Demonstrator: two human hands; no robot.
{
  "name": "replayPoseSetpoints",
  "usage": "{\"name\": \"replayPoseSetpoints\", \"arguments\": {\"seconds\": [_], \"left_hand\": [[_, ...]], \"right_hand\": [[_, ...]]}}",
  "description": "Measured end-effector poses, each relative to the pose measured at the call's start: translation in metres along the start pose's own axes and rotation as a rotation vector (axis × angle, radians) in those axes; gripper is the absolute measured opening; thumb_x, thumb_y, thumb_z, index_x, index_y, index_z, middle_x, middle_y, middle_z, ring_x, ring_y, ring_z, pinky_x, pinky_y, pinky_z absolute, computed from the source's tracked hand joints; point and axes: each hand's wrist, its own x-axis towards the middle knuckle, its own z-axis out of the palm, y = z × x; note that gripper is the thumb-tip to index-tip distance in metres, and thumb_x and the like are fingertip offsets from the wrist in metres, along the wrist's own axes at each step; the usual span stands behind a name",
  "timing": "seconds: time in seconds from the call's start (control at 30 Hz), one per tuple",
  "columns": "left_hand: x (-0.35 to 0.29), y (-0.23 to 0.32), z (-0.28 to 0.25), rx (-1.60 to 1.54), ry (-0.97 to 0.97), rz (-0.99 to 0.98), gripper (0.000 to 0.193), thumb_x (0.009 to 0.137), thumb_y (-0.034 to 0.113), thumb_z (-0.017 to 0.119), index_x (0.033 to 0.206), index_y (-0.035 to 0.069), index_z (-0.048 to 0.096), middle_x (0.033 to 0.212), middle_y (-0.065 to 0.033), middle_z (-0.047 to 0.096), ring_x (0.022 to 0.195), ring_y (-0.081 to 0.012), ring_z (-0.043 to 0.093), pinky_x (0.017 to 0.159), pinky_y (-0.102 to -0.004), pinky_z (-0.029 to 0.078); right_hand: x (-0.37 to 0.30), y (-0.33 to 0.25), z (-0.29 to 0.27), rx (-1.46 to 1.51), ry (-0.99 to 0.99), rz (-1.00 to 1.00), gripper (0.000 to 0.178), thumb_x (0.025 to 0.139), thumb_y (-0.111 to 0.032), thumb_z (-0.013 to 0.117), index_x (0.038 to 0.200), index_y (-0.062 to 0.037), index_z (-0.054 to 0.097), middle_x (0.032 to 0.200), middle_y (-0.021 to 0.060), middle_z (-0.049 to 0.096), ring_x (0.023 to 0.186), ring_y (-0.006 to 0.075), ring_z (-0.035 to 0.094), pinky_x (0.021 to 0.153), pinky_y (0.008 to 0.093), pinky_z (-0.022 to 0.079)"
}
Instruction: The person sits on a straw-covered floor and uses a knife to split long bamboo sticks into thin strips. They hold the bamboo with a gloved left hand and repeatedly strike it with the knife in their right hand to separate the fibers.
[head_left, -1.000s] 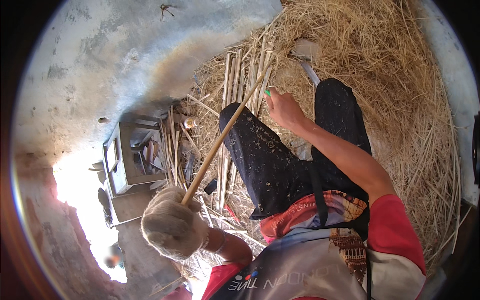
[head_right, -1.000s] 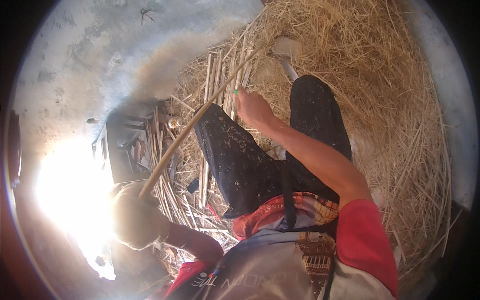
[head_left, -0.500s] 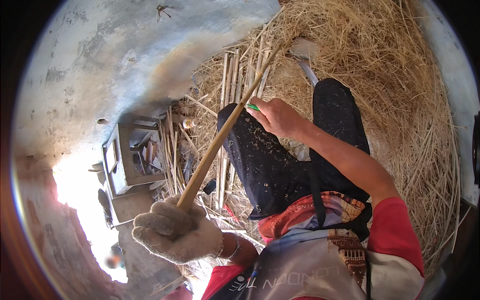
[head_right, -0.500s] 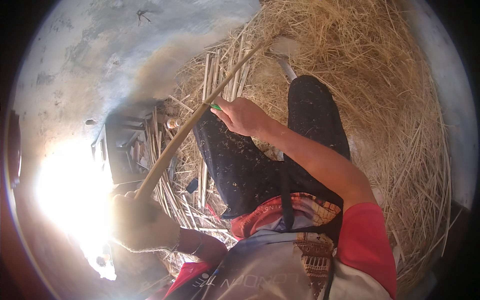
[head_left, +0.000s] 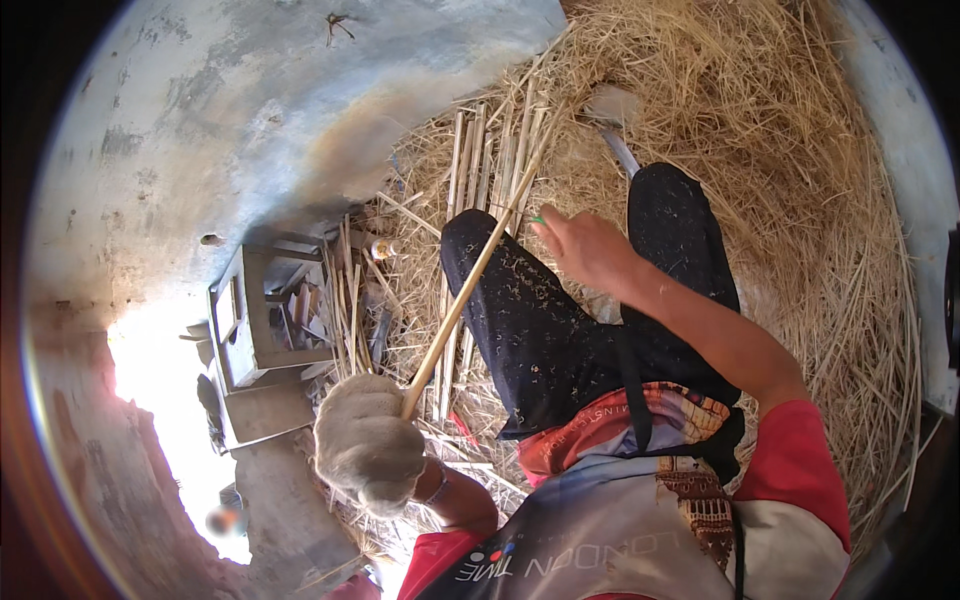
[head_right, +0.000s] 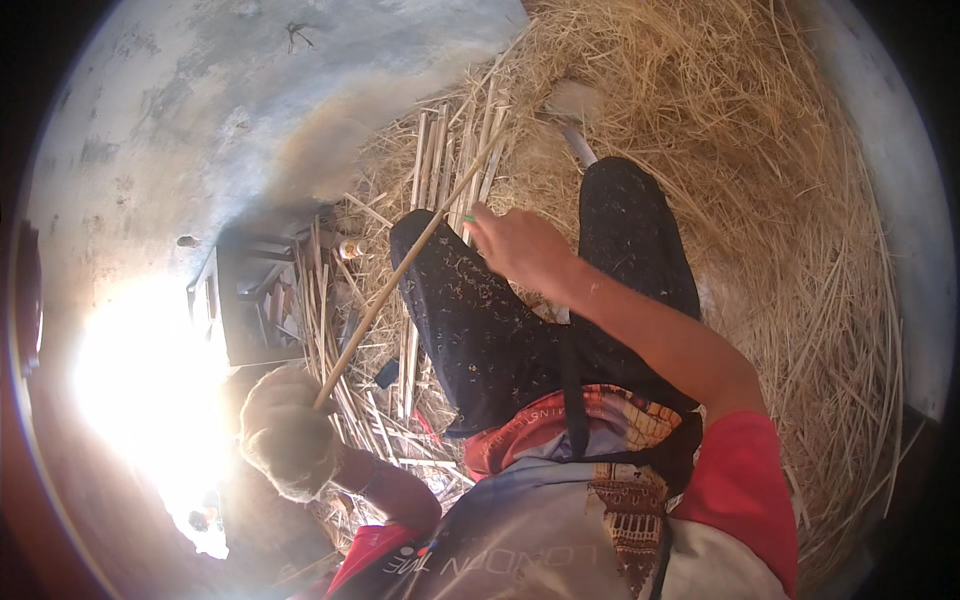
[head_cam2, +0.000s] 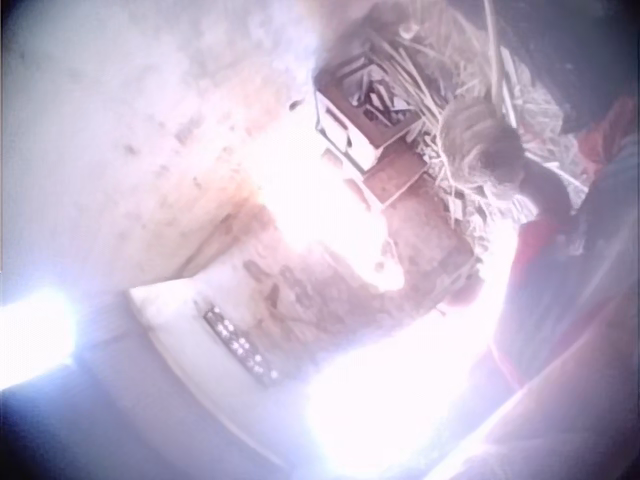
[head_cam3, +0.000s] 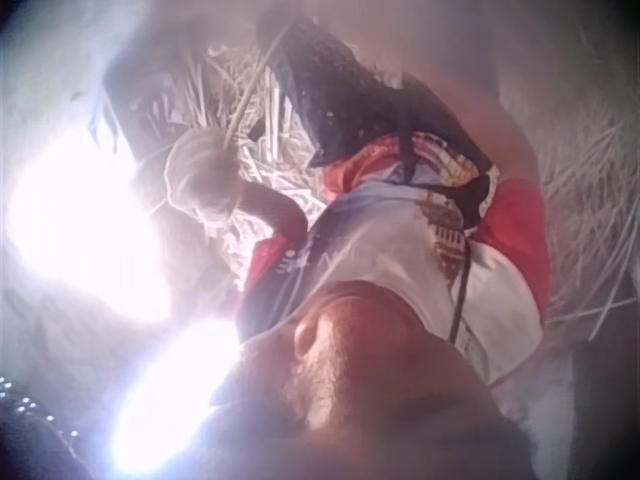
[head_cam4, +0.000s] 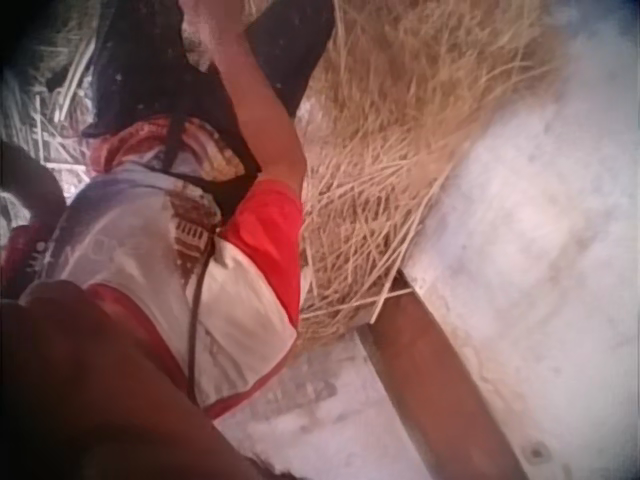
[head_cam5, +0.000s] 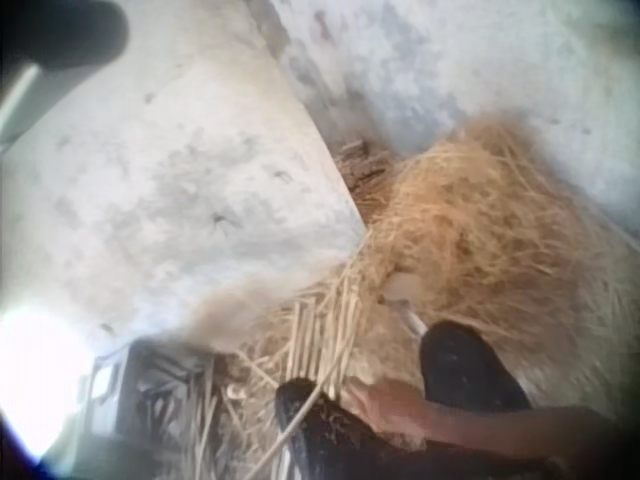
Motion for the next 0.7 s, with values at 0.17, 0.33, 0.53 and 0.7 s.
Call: {"name": "replayPoseSetpoints", "arguments": {"seconds": [0.17, 0.33, 0.53, 0.7], "left_hand": [[-0.001, -0.007, -0.008, -0.136, -0.142, 0.066, 0.039, 0.087, 0.032, 0.062, 0.056, 0.011, 0.055, 0.049, -0.0029, 0.054, 0.037, -0.0173, 0.047, 0.04, -0.0331, 0.038], [0.008, -0.002, -0.004, -0.05, -0.131, -0.022, 0.038, 0.088, 0.029, 0.06, 0.055, 0.01, 0.054, 0.048, -0.0025, 0.052, 0.036, -0.0155, 0.045, 0.039, -0.0317, 0.036], [-0.006, -0.007, -0.026, 0.098, 0.062, -0.112, 0.044, 0.09, 0.032, 0.057, 0.053, 0.008, 0.055, 0.046, -0.0053, 0.051, 0.038, -0.0219, 0.05, 0.041, -0.0341, 0.039], [-0.002, -0.006, -0.018, -0.052, -0.072, -0.017, 0.036, 0.079, 0.031, 0.066, 0.053, 0.009, 0.056, 0.046, -0.0041, 0.05, 0.038, -0.0216, 0.049, 0.04, -0.034, 0.038]], "right_hand": [[-0.007, -0.028, 0.003, 0.01, 0.105, -0.195, 0.026, 0.1, -0.027, 0.053, 0.103, -0.0013, 0.056, 0.055, 0.0169, 0.057, 0.048, 0.0365, 0.061, 0.044, 0.0469, 0.046], [-0.002, -0.032, 0.011, -0.015, 0.208, -0.26, 0.021, 0.098, -0.024, 0.057, 0.099, -0.0028, 0.055, 0.052, 0.0126, 0.056, 0.045, 0.0334, 0.06, 0.042, 0.0444, 0.048], [0.008, -0.063, 0.016, -0.079, 0.11, -0.172, 0.023, 0.099, -0.027, 0.055, 0.106, -0.0041, 0.053, 0.05, 0.0115, 0.053, 0.042, 0.0317, 0.058, 0.04, 0.0428, 0.047], [-0.015, -0.068, 0.015, 0.079, 0.146, -0.206, 0.025, 0.1, -0.025, 0.052, 0.112, -0.0023, 0.052, 0.049, 0.0089, 0.053, 0.04, 0.0257, 0.058, 0.036, 0.0424, 0.046]]}}
